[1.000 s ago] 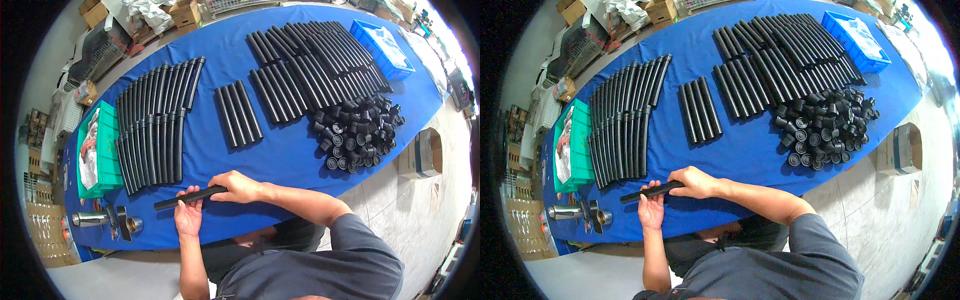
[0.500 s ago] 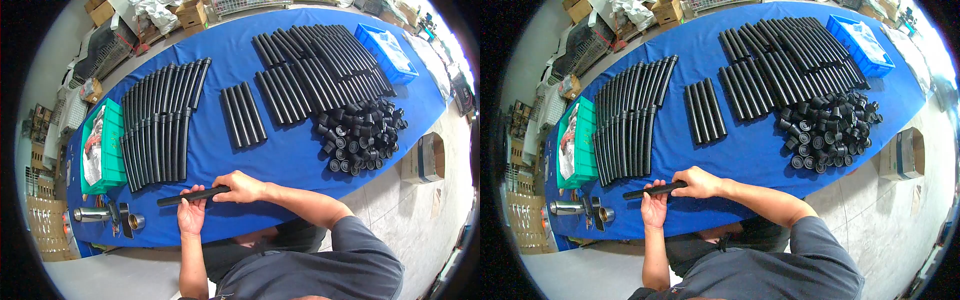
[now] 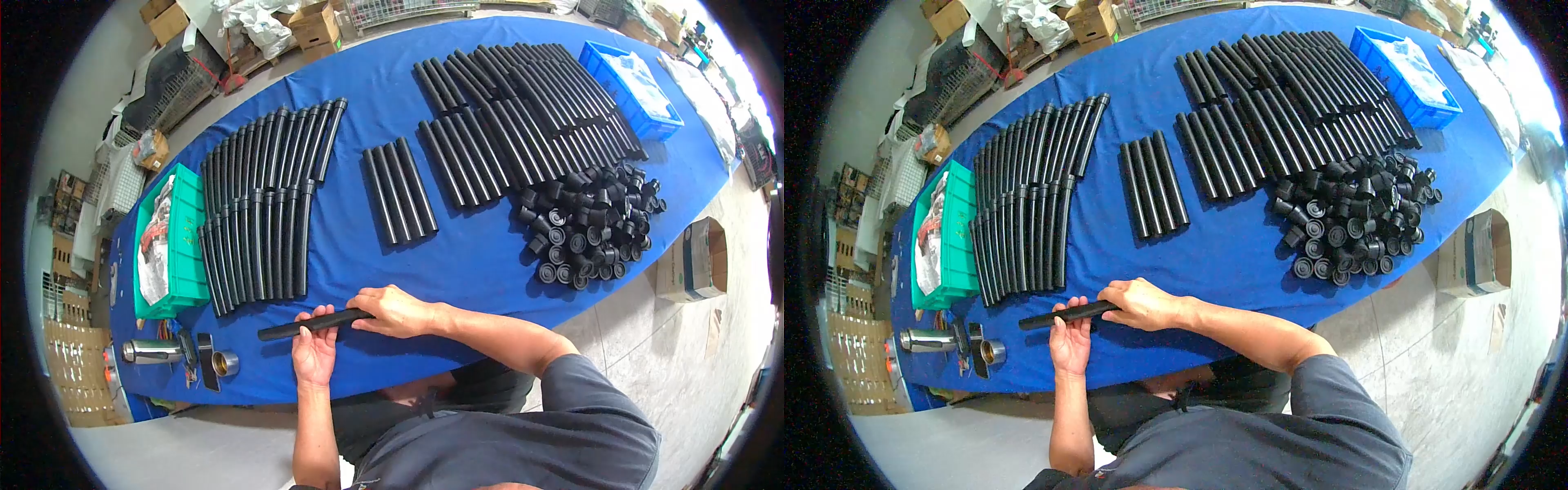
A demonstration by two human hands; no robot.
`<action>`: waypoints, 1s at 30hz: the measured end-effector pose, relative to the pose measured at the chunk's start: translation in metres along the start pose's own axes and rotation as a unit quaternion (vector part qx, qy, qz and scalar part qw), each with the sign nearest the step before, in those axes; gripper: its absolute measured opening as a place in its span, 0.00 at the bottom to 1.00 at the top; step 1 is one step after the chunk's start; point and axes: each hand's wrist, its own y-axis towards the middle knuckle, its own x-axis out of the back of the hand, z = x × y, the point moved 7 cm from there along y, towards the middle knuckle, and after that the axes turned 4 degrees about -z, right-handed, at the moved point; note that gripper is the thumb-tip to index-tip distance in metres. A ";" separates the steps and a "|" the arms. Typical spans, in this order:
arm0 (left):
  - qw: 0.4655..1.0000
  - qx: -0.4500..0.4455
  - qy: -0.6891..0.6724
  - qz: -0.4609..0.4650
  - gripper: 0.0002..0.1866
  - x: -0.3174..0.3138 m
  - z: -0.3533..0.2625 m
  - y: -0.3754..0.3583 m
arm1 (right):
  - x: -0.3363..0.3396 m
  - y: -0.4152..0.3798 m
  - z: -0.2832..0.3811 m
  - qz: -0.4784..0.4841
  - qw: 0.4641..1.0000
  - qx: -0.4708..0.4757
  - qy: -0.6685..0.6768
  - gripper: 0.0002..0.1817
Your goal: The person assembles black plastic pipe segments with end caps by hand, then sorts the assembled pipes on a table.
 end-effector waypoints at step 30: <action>1.000 0.015 -0.014 -0.012 0.15 0.000 0.002 0.000 | 0.002 0.000 0.002 -0.014 1.000 0.008 0.003 0.21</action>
